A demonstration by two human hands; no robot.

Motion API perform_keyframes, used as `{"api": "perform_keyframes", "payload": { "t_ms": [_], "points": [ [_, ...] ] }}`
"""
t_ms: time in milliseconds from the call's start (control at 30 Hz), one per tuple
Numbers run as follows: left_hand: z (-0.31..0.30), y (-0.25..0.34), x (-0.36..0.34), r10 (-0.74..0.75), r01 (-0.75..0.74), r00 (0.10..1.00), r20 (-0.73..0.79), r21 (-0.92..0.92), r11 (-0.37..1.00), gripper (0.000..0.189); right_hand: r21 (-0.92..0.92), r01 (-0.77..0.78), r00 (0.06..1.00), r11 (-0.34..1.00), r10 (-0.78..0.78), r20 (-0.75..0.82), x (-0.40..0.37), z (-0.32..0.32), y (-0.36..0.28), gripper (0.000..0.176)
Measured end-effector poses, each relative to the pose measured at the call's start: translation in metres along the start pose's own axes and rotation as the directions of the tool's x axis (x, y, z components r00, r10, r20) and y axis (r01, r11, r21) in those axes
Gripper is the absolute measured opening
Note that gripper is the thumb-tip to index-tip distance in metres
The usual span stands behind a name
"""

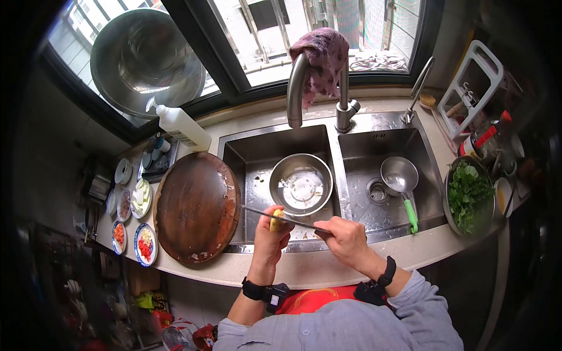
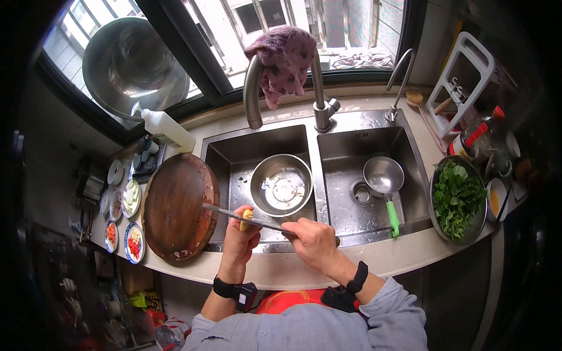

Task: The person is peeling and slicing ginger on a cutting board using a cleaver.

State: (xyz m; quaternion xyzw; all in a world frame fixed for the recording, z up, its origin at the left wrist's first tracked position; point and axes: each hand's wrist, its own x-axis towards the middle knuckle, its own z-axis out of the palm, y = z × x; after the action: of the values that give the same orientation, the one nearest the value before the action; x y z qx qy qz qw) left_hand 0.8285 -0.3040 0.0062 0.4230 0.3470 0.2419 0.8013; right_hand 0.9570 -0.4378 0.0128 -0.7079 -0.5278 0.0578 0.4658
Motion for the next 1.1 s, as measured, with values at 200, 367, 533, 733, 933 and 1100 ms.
{"api": "perform_keyframes", "payload": {
  "t_ms": [200,367,533,733,933,1100],
  "points": [
    [0.010,-0.008,-0.001,0.079,-0.060,0.974,-0.212,0.095,0.994,0.036,-0.111,0.001,0.999,0.994,-0.005,-0.034,0.003,0.001,0.002,0.016],
    [-0.003,-0.006,0.002,0.010,-0.005,0.995,-0.099,0.053,0.999,0.038,-0.024,-0.098,0.993,0.995,0.096,-0.063,0.000,-0.001,-0.001,0.015],
    [-0.006,0.007,-0.002,-0.054,0.050,0.997,-0.053,-0.074,0.996,0.031,0.068,-0.206,0.976,0.976,0.210,-0.063,0.000,0.001,0.001,0.017],
    [-0.033,-0.013,0.004,-0.152,0.141,0.953,-0.263,-0.061,0.988,0.010,0.010,-0.167,0.986,0.986,0.167,-0.025,0.007,0.006,-0.001,0.018],
    [-0.045,-0.021,0.005,-0.138,0.122,0.927,-0.349,-0.069,0.990,0.014,-0.041,-0.134,0.990,0.990,0.136,0.048,0.004,0.012,-0.002,0.018],
    [-0.056,-0.023,0.018,-0.274,0.235,0.873,-0.402,-0.145,0.961,0.030,0.001,-0.207,0.977,0.978,0.207,0.059,0.016,0.014,-0.010,0.021]
  ]
}}
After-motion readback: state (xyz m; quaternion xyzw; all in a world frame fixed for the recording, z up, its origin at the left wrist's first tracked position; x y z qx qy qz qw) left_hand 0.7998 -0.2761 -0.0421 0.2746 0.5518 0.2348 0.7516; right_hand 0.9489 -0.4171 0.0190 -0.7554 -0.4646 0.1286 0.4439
